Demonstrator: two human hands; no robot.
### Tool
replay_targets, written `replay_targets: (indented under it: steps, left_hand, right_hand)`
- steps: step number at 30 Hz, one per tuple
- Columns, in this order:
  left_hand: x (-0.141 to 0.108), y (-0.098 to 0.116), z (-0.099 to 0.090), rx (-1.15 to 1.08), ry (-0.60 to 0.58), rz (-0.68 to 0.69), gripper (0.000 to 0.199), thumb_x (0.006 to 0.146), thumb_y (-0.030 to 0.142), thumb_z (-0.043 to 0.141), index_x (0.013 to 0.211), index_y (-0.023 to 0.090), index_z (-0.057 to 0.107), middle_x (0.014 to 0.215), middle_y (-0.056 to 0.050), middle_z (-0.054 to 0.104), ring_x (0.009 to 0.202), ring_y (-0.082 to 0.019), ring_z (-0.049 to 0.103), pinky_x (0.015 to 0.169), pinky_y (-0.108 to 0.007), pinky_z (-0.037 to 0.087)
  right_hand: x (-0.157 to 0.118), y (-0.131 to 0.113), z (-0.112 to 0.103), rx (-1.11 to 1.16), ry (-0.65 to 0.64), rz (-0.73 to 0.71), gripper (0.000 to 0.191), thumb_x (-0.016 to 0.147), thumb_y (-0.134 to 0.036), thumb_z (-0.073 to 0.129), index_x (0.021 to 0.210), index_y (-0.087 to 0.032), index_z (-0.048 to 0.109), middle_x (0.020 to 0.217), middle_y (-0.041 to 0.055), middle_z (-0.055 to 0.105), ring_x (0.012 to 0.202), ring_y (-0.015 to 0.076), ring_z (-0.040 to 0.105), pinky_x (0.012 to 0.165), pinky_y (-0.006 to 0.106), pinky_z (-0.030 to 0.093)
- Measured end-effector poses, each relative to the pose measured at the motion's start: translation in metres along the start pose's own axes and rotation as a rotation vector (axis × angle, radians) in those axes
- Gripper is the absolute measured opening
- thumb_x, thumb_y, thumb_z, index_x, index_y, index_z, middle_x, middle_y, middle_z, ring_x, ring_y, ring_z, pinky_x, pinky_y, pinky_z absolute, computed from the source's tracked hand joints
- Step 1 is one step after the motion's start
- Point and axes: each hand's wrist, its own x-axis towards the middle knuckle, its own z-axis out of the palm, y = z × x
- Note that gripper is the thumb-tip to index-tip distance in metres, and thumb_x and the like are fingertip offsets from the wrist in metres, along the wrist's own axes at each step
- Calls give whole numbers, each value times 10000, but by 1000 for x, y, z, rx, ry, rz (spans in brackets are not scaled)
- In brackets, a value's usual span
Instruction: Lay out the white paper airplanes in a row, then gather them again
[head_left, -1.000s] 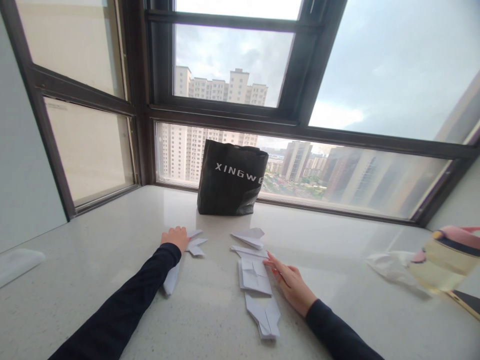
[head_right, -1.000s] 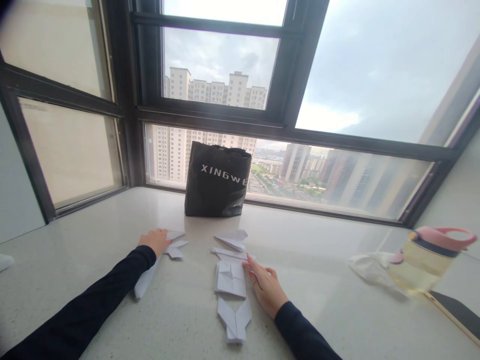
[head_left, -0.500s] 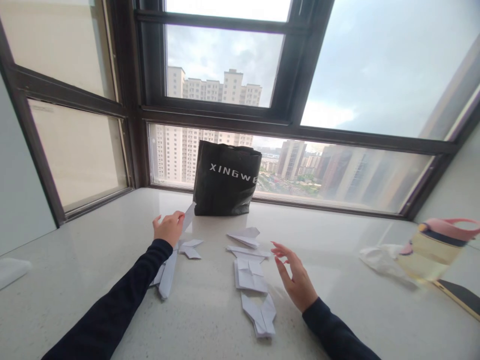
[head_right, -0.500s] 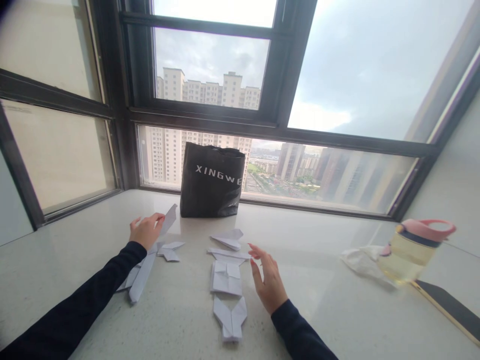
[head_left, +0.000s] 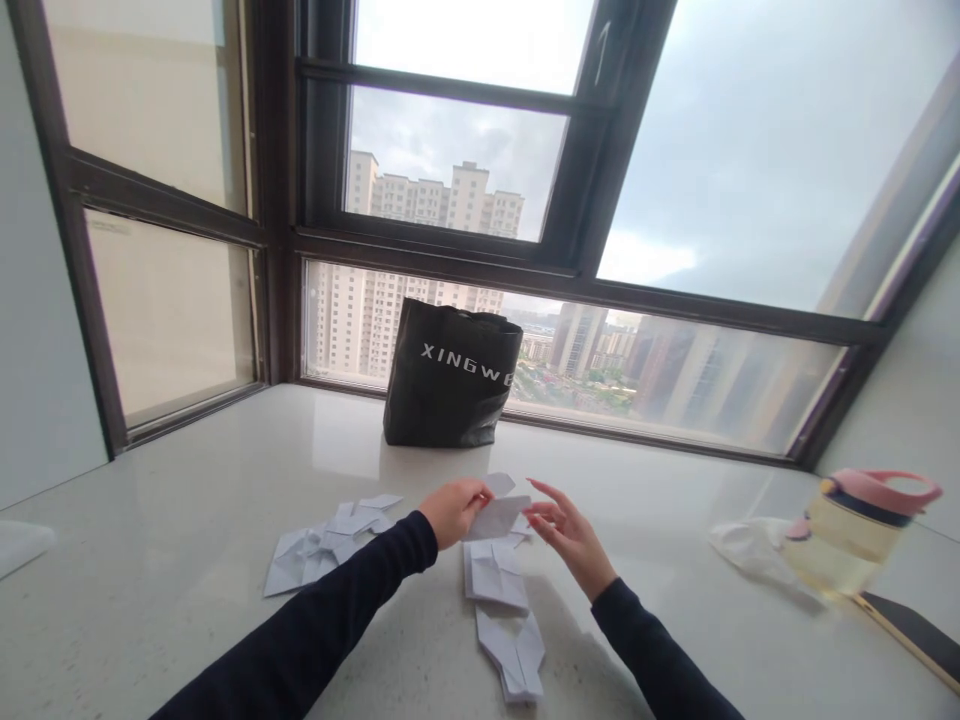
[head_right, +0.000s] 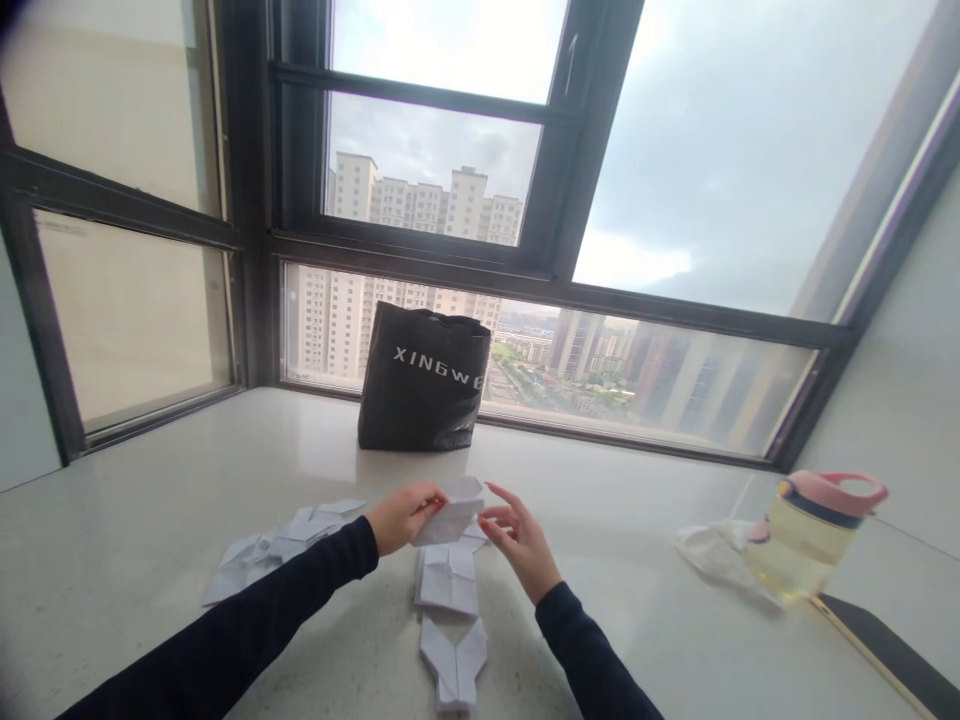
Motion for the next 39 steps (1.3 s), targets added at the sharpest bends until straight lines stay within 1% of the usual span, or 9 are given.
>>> replay_targets:
  steps: [2,5,11,15,21,26,30,36,39]
  left_hand:
    - [5,-2,7,-37,-18,4,206,755,161,428,777,182,632,755,-21,637,700,-158,569,648,-222,421]
    - [9,-12,4,-87,-13,-34,186,733,182,466,778,178,646,762,-26,636,696,-163,566,657,-239,425]
    - [1,-42,-4,-209,54,-192,213,721,221,480,835,124,631,750,-49,638,610,-151,587,596,-252,454]
    - [-6,-53,12,-279,101,-271,224,730,231,480,857,108,618,708,-45,632,585,-144,602,541,-230,459]
    - [-9,-60,29,-252,131,-337,185,751,210,507,860,110,619,646,-20,619,592,-142,600,559,-247,456]
    - [-12,-60,31,-139,98,-339,128,788,216,529,855,120,580,790,-12,608,666,-118,575,629,-291,466]
    - [-12,-57,32,-21,97,-328,125,755,142,526,849,146,610,831,-30,609,709,-124,566,675,-265,451]
    - [-14,-53,30,202,32,-313,140,714,188,562,821,200,653,847,-39,610,834,-199,534,774,-320,391]
    - [-16,-48,28,299,0,-323,149,730,224,548,834,223,653,918,-47,593,923,-232,491,793,-343,369]
  right_hand:
    - [4,2,6,67,10,35,424,639,-438,620,947,-160,533,655,18,622,622,156,563,563,273,426]
    - [7,8,13,74,68,76,355,590,-482,633,716,-157,565,509,-3,590,510,138,532,505,263,409]
    - [9,23,12,-3,170,169,382,576,-541,588,525,-166,541,540,52,643,460,127,513,469,253,401]
    - [12,32,9,-120,203,213,388,590,-547,552,503,-169,550,512,47,631,444,126,494,458,247,383]
    - [14,40,9,-364,227,268,375,614,-537,499,455,-197,478,433,3,571,435,133,488,462,246,338]
    - [13,44,11,-569,234,318,343,647,-514,482,491,-209,482,430,-29,554,497,158,539,516,255,326]
    - [11,41,11,-716,229,353,314,651,-503,498,542,-208,498,514,-30,580,576,179,568,555,266,298]
    - [8,35,16,-846,200,382,283,670,-486,480,620,-209,500,609,-12,611,697,219,587,599,292,279]
    - [6,34,20,-878,190,383,274,677,-479,474,744,-214,499,641,-11,621,734,225,591,640,314,281]
